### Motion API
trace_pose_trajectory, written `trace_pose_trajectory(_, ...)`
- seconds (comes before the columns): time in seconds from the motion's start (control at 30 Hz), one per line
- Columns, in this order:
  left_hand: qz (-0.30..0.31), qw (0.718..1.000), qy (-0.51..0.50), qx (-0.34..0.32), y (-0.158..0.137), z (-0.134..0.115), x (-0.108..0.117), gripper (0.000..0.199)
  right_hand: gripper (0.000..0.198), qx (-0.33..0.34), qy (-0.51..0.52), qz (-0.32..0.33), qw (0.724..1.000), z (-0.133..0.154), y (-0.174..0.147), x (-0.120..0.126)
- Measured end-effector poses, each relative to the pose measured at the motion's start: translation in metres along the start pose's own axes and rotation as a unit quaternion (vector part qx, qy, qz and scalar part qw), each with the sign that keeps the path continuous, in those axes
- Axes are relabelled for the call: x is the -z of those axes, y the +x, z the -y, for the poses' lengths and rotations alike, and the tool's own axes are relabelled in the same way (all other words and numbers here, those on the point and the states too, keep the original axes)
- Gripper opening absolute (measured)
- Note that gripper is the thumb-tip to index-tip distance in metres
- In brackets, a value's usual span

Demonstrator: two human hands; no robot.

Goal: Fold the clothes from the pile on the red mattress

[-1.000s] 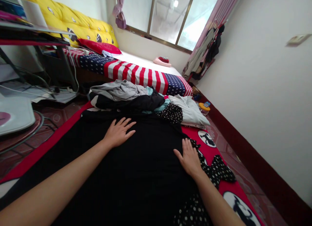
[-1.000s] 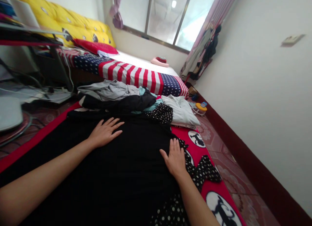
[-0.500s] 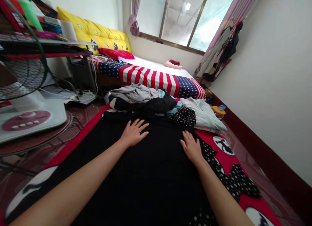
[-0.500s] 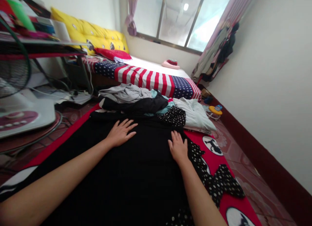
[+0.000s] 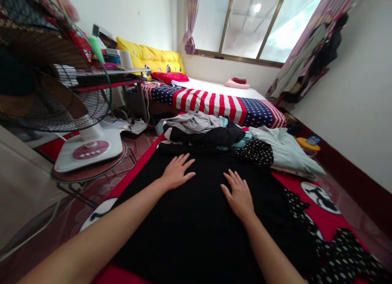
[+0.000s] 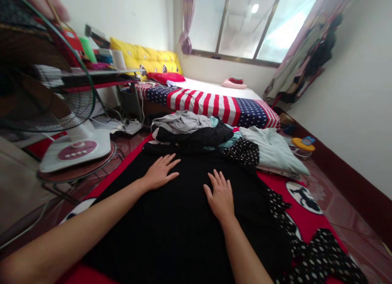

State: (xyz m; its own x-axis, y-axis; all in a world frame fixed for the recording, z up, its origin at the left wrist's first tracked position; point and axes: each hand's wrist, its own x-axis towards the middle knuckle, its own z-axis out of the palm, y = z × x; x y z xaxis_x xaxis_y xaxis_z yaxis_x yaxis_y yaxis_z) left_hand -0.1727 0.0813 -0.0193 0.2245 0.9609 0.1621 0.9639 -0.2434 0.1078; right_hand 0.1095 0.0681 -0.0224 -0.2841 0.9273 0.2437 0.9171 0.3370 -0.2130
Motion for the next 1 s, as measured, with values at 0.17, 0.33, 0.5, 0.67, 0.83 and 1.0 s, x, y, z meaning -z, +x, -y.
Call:
trace_pose_trajectory(0.17, 0.017, 0.995, 0.028, 0.098, -0.011, 0.073, 0.014, 0.065, 0.046, -0.006, 0.002, -0.002, 1.0, 0.005, -0.001, 0.002)
trace_pose_trajectory(0.33, 0.025, 0.987, 0.048, 0.153, 0.002, 0.094, 0.022, 0.059, 0.046, -0.007, 0.015, 0.002, 1.0, 0.006, -0.001, 0.002)
trace_pose_trajectory(0.5, 0.006, 0.98, 0.091, 0.179, 0.004, 0.053, 0.034, 0.052, 0.045, -0.01, 0.035, -0.003, 0.999, 0.009, -0.002, 0.005)
trace_pose_trajectory(0.67, 0.032, 0.999, 0.044, 0.003, -0.009, -0.04, 0.021, 0.052, 0.045, -0.02, 0.07, -0.01, 0.997, 0.013, -0.004, 0.011)
trace_pose_trajectory(0.83, 0.015, 0.99, -0.029, -0.135, -0.022, -0.105, -0.009, 0.055, 0.039, -0.02, 0.124, -0.027, 0.992, 0.008, -0.007, 0.011)
trace_pose_trajectory(1.0, -0.01, 0.991, -0.016, -0.133, -0.021, -0.104, -0.018, 0.055, 0.031, -0.044, 0.218, -0.051, 0.974, 0.002, -0.005, 0.011)
